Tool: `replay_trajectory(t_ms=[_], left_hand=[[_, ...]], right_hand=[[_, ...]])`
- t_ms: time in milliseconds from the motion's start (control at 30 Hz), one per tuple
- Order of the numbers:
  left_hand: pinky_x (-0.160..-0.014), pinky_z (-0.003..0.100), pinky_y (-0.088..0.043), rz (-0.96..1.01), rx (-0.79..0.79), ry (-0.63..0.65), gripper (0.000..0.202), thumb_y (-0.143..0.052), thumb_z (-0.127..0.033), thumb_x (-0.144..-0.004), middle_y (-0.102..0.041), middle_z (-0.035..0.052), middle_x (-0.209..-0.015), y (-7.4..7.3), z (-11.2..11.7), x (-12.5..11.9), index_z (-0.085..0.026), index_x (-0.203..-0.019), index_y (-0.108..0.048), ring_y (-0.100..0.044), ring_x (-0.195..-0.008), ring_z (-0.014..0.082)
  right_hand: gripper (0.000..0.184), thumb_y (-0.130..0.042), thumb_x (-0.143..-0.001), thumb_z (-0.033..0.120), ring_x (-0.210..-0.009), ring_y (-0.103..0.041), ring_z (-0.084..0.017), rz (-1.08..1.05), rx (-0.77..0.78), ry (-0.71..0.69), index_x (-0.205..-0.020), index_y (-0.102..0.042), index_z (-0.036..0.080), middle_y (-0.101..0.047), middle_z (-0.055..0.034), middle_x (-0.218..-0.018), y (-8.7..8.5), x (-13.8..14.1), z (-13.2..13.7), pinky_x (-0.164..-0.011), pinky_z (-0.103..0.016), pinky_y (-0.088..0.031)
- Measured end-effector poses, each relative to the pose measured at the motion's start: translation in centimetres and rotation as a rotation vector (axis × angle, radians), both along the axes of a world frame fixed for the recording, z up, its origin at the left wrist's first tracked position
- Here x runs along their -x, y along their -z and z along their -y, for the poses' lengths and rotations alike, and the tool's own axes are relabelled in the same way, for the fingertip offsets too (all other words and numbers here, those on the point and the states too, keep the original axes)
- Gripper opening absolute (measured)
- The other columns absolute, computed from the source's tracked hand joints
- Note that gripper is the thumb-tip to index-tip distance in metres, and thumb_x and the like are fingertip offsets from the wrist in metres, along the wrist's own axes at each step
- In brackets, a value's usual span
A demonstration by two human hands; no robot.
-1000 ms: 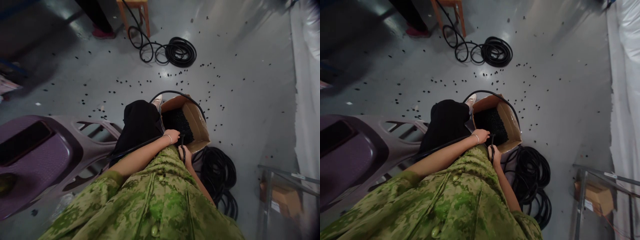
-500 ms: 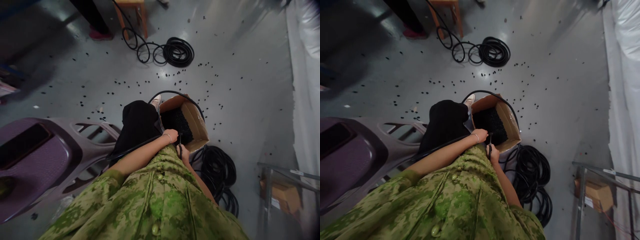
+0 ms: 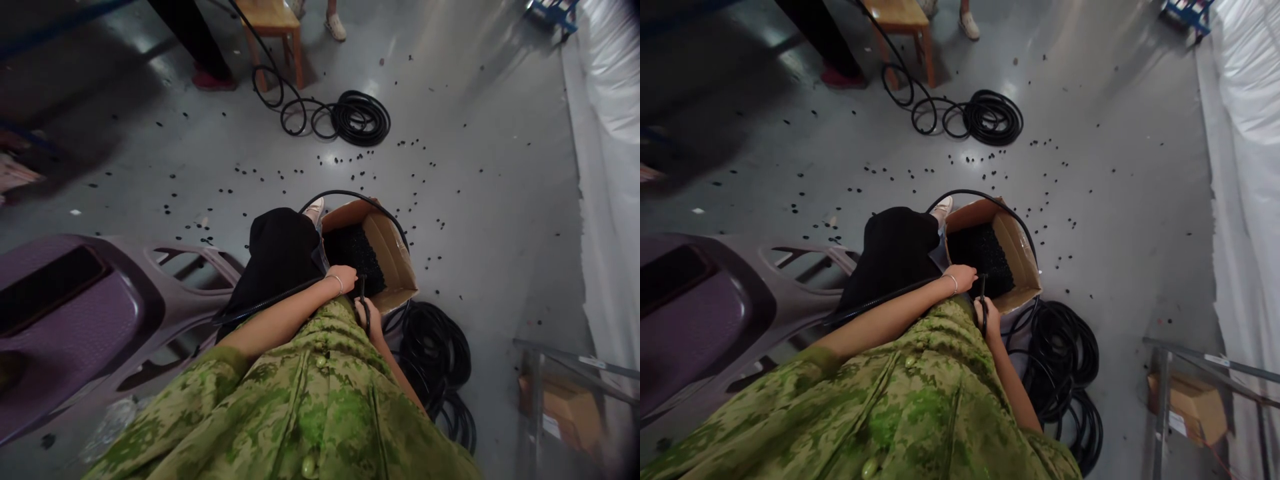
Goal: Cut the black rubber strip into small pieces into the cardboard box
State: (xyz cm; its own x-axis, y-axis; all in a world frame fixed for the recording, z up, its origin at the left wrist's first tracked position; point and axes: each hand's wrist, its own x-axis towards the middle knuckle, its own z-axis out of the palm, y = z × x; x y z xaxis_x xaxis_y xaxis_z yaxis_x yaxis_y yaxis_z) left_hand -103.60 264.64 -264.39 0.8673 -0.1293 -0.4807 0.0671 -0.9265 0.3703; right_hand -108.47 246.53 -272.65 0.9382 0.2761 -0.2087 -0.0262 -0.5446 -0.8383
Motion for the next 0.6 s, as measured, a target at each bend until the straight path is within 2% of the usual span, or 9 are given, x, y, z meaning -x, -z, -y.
replay_trajectory(t_ms=[133, 333, 600], left_hand=[[-0.086, 0.032, -0.052, 0.005, 0.005, 0.006, 0.037, -0.040, -0.033, -0.097, -0.070, 0.0171, -0.114, 0.1, 0.0, 0.0, -0.014, -0.112, -0.069, -0.067, -0.107, 0.0267], [-0.086, 0.032, -0.052, 0.009, 0.011, 0.063, 0.037, -0.041, -0.034, -0.096, -0.071, 0.0162, -0.112, 0.5, 0.1, 0.0, -0.016, -0.112, -0.069, -0.066, -0.108, 0.0270], [-0.085, 0.033, -0.053, -0.006, 0.008, 0.117, 0.037, -0.040, -0.034, -0.096, -0.071, 0.0147, -0.114, 1.1, 0.2, -0.1, -0.017, -0.113, -0.069, -0.066, -0.108, 0.0271]], right_hand=[[0.043, -0.052, -0.082, 0.055, -0.070, -0.061, -0.019, -0.035, -0.042, 0.011, -0.091, -0.068, 0.017, -0.067, -0.0041, -0.075, -0.7, 0.0, 0.1, -0.067, -0.027, -0.047], [0.049, -0.051, -0.082, 0.061, -0.064, -0.058, -0.017, -0.061, -0.060, 0.046, -0.090, -0.067, 0.016, -0.064, -0.0036, -0.069, -0.8, -0.2, -0.4, -0.061, -0.026, -0.045], [0.055, -0.046, -0.081, 0.066, -0.068, -0.057, -0.019, -0.052, -0.025, 0.078, -0.088, -0.067, 0.016, -0.064, -0.0041, -0.071, -0.6, -0.1, -0.8, -0.065, -0.027, -0.046]])
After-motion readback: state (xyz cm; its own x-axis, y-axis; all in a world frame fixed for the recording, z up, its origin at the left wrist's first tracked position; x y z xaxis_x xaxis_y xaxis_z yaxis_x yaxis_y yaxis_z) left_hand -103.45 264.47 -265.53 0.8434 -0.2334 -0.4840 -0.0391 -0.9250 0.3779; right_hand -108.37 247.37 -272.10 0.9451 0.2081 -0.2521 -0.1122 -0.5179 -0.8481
